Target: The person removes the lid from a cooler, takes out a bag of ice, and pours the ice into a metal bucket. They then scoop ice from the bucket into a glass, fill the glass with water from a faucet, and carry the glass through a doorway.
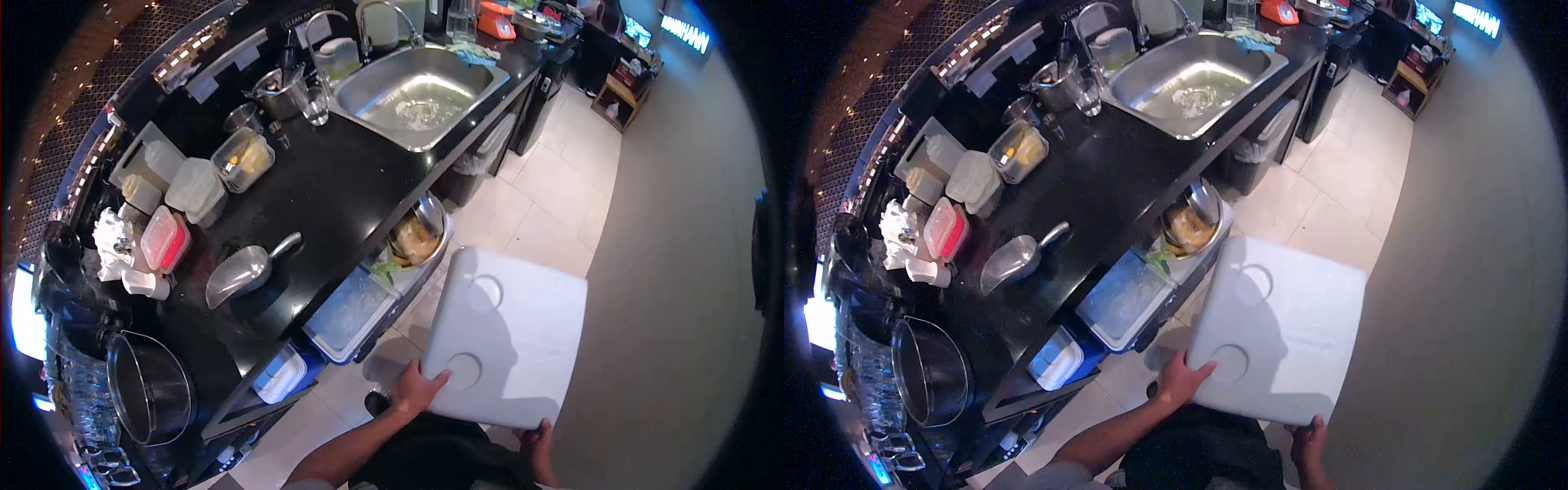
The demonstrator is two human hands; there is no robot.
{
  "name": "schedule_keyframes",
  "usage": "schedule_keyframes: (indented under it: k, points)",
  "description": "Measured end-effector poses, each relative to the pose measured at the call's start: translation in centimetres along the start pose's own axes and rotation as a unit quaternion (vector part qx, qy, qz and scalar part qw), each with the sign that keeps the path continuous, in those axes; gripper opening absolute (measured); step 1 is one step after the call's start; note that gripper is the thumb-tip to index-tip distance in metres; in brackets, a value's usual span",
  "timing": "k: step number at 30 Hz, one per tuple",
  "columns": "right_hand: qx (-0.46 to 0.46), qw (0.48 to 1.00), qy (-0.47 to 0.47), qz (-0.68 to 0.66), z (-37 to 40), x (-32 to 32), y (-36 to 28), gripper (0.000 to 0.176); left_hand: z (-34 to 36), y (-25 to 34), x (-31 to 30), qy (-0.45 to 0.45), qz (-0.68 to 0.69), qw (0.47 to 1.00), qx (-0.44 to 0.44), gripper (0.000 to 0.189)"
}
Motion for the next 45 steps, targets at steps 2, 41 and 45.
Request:
schedule_keyframes:
  k: [2,41,45]
  points:
    - [-0.068,0.998,-0.002,0.019,-2.7,4.9,-3.2,0.048,-0.5,3.9,-2.6,0.019,0.019,0.999,0.037,0.07]
    - [-0.079,0.968,-0.161,0.174,-39.2,42.1,-17.5,0.059,-8.6,7.6,-17.1,0.179,0.233,0.95,0.104,0.072]
    - [-0.054,0.924,-0.145,0.35,-41.4,31.2,-7.4,0.043,-6.1,2.6,-14.5,0.098,0.308,0.943,0.078,0.05]
Point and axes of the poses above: each hand's wrist, its own z-axis away from the middle knuckle, its own x-axis out of the palm, y = z × x, the point moved 1 cm from there along -z, towards the middle knuckle, and after that the axes turned 8 degrees about -y, right-handed, at the moved point
